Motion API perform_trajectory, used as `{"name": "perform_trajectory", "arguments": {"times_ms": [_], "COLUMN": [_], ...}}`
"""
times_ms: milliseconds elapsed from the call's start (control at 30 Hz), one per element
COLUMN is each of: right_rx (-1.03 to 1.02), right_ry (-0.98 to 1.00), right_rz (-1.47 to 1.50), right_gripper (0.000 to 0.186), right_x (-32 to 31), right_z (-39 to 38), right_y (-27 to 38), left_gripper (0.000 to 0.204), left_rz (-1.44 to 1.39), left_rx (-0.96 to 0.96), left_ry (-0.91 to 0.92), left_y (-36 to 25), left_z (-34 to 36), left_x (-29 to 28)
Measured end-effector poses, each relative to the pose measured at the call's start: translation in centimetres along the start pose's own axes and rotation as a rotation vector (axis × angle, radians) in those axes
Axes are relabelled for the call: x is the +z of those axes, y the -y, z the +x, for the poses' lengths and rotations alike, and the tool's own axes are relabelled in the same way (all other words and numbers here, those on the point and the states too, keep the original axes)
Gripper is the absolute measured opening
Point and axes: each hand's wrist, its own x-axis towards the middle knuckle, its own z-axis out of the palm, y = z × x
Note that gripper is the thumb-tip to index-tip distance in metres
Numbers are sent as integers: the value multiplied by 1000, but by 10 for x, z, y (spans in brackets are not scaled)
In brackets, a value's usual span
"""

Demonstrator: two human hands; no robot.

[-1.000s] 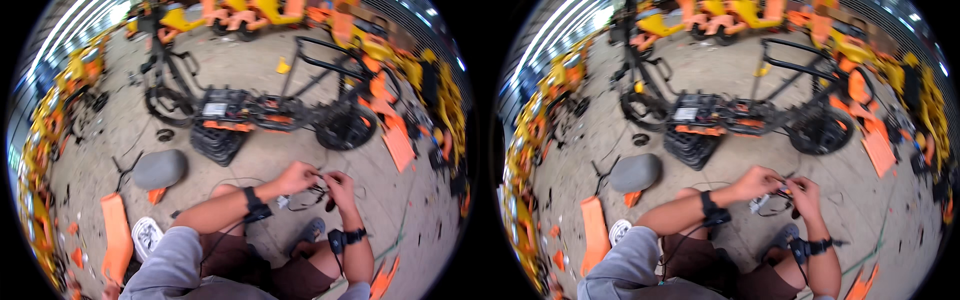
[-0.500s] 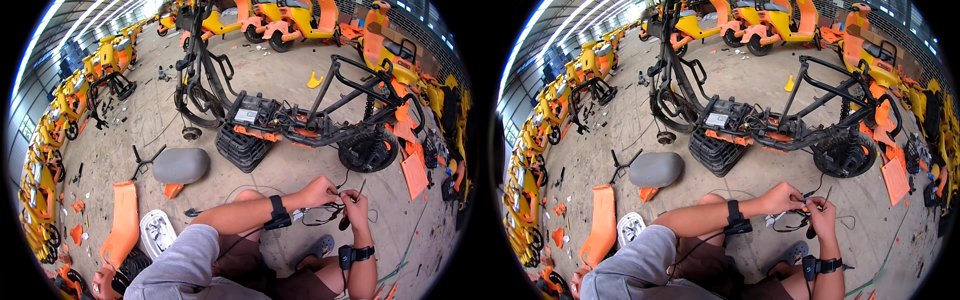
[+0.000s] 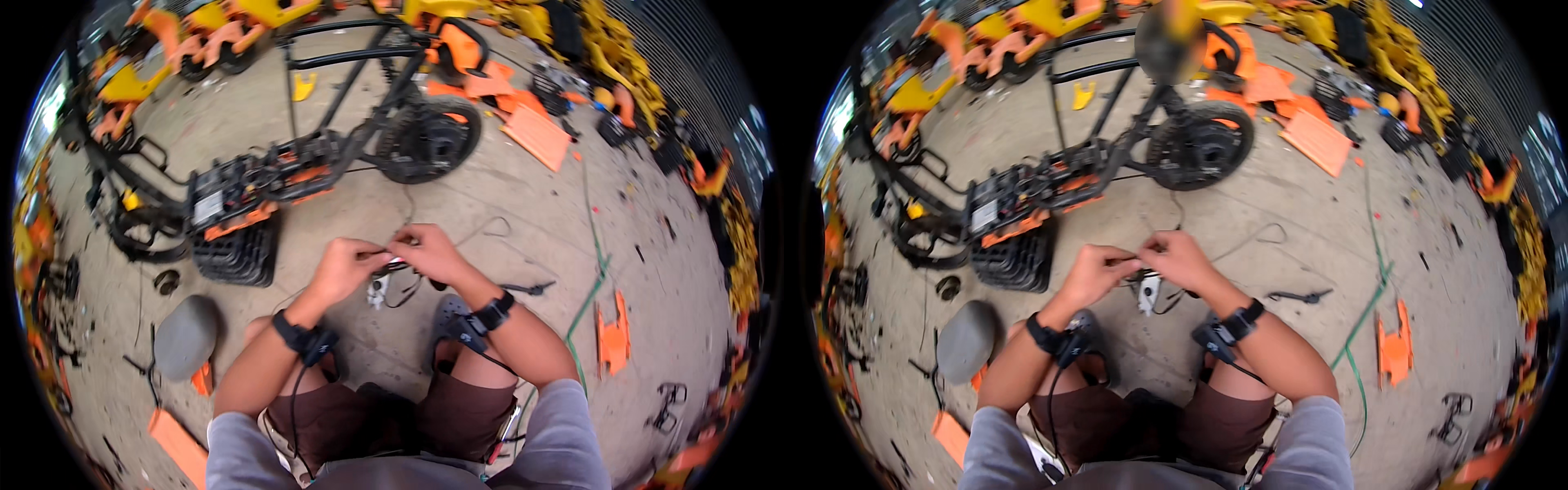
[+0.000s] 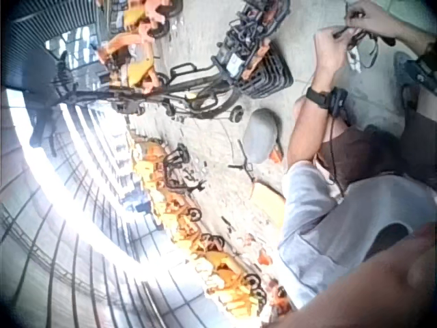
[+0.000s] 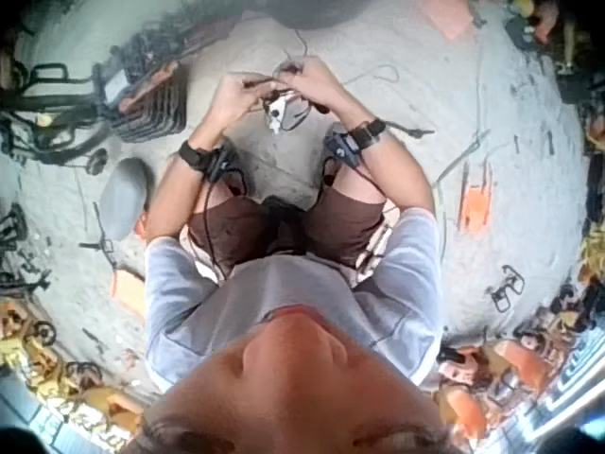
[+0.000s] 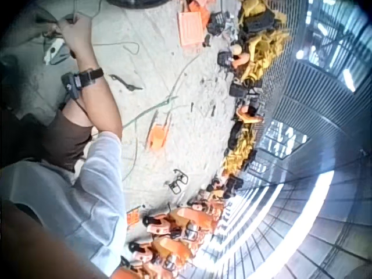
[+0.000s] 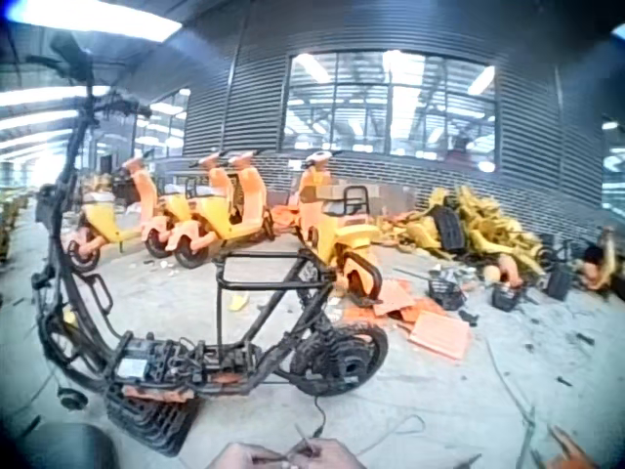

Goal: The person sits on the floor and uses a screwdriver to adjust and connect wires on a disassembled electric scooter. They repeatedly probe and tighten connections on a small white component and nearby wiring harness.

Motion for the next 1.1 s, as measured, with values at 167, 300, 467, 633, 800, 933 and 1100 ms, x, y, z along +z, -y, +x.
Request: {"name": "perform_trajectory", "arguments": {"times_ms": [167,300,467,633,800,933,1100], "right_rx": [-38,20,-25,15,-18,-11,5], "right_ry": [46,42,-37,32,91,38,3], "right_rz": [86,97,254,229,194,232,282], "right_gripper": [31,31,30,28,27,27,25], "right_x": [-1,-2,3,-1,6,8,10], "right_z": [8,5,16,9,19,19,13], "right_y": [-21,-17,-21,-15,-23,-22,-13], "left_gripper": [21,19,18,20,21,22,21], "left_rz": [-30,-75,-193,-188,-153,-142,-142], "left_rx": [-111,-102,-80,-87,-81,-48,-17], "left_ry": [42,22,-98,-89,-93,-86,-118], "left_y": [-16,-6,-2,-1,4,4,9], "left_z": [1,6,8,5,8,12,14], "left_x": [2,7,0,-4,4,0,-1]}}
